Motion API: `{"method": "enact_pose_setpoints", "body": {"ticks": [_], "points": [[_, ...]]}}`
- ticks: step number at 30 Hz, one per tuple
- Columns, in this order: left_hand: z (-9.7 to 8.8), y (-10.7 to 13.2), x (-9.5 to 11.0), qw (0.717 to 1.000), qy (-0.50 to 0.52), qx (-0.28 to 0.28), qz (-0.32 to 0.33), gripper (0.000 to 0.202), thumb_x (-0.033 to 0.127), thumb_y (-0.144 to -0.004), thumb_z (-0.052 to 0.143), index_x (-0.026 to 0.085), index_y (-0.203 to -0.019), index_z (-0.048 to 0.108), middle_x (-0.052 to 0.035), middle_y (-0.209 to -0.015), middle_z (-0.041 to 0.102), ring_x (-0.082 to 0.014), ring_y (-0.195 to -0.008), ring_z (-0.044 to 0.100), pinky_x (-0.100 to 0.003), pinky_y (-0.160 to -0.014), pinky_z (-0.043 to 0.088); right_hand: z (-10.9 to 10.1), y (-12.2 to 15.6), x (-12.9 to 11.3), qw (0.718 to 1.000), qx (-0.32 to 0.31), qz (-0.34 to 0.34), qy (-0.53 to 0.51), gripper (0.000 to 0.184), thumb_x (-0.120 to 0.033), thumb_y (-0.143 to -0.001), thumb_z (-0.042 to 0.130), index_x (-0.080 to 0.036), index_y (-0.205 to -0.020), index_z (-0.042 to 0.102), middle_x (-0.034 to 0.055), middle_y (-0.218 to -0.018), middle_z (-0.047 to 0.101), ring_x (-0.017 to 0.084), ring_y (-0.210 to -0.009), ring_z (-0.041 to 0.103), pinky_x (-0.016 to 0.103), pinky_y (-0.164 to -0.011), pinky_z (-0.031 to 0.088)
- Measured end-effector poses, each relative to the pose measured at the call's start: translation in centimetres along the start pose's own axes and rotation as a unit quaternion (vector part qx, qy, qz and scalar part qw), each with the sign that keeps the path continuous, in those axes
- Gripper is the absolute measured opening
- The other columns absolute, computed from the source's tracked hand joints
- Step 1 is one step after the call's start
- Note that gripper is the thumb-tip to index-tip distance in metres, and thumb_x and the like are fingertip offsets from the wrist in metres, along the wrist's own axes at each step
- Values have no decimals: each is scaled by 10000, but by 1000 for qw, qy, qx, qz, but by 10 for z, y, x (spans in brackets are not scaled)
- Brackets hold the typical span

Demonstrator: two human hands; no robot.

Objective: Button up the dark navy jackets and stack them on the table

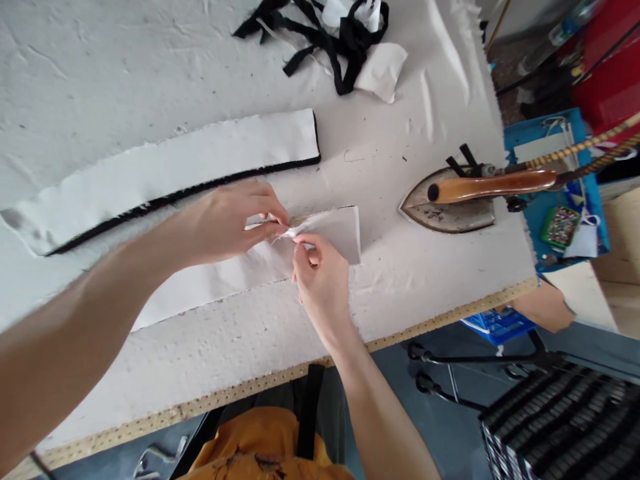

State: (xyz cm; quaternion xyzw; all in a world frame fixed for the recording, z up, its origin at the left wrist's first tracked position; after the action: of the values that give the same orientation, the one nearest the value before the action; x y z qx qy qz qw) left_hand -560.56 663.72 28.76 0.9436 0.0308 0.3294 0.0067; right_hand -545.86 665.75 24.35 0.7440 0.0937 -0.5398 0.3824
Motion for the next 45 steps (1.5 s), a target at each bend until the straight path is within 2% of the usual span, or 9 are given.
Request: {"method": "enact_pose_setpoints", "body": {"ticks": [8, 12, 16, 19, 22, 27, 36, 41, 45], "points": [[-3, -4, 4, 997, -52, 53, 23, 170, 229, -923, 540, 202, -819, 673, -46, -863, 656, -185, -831, 618, -299, -677, 465, -1, -2, -2, 1000, 0, 13, 20, 209, -328, -967, 500, -197, -1012, 657, -65, -538, 569, 67, -317, 426, 216, -367, 334], [-4, 0, 13, 991, -74, 87, 73, 181, 202, -934, 519, 205, -826, 664, -57, -840, 647, -202, -818, 600, -345, -714, 478, -3, 5, -17, 987, 22, -54, 150, 248, -312, -981, 474, -189, -1075, 668, -32, -557, 585, 113, -442, 511, 244, -463, 374], [-2, 4, 14, 987, -71, 106, 97, 196, 202, -959, 488, 204, -839, 644, -54, -827, 636, -193, -785, 581, -335, -679, 473, 4, 29, -51, 891, 97, -295, 332, 270, -199, -984, 447, -170, -1123, 677, 80, -859, 725, 202, -799, 673, 322, -699, 506], [-1, 4, 11, 986, -68, 115, 98, 194, 190, -961, 485, 195, -836, 635, -53, -838, 641, -187, -793, 583, -323, -675, 472, 23, 41, -48, 809, 85, -405, 418, 299, -145, -967, 474, -141, -1209, 651, 148, -1289, 670, 278, -1226, 596, 431, -1025, 469], [-1, 1, 8, 986, -78, 122, 81, 220, 157, -955, 467, 180, -806, 627, -52, -836, 641, -180, -791, 582, -312, -672, 470, 32, 38, -28, 774, 74, -404, 482, 395, -170, -979, 487, -149, -1364, 574, 130, -1486, 537, 279, -1413, 444, 465, -1174, 356], [0, 0, 5, 987, -80, 136, 42, 234, 123, -940, 445, 172, -794, 620, -49, -818, 624, -172, -765, 565, -302, -657, 460, 37, 36, -10, 762, 79, -380, 518, 487, -222, -1005, 440, -197, -1490, 470, 72, -1556, 465, 240, -1500, 315, 488, -1256, 218], [5, -1, -8, 991, -48, 123, -12, 184, 152, -939, 471, 182, -866, 637, -40, -871, 637, -172, -797, 585, -300, -689, 480, 33, 35, -24, 763, 72, -374, 522, 451, -220, -1003, 445, -163, -1446, 510, 82, -1512, 518, 236, -1455, 396, 499, -1254, 198], [-17, 27, 6, 974, -84, 203, -52, 220, 132, -946, 463, 193, -1066, 637, -74, -1012, 661, -214, -920, 600, -378, -814, 492, 30, 26, -34, 748, 39, -378, 544, 517, -245, -996, 429, -153, -1504, 434, 98, -1521, 505, 256, -1452, 395, 546, -1252, 151], [1, 57, 23, 974, -137, 180, -17, 284, 118, -932, 500, 179, -1184, 617, -107, -1090, 679, -253, -954, 607, -412, -802, 493, 30, 17, -26, 748, 20, -358, 559, 605, -288, -995, 407, -153, -1576, 310, 94, -1589, 410, 267, -1487, 329, 537, -1257, 132]]}}
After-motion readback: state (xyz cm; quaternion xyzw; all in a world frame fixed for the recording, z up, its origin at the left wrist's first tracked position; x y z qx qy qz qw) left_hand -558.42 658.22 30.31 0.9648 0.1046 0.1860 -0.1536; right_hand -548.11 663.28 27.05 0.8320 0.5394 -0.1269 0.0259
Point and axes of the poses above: each hand's wrist, its own y-axis away from the middle knuckle, its own z-axis out of the palm, x = y × z, the point moved 9 cm from there along -y, towards the middle knuckle
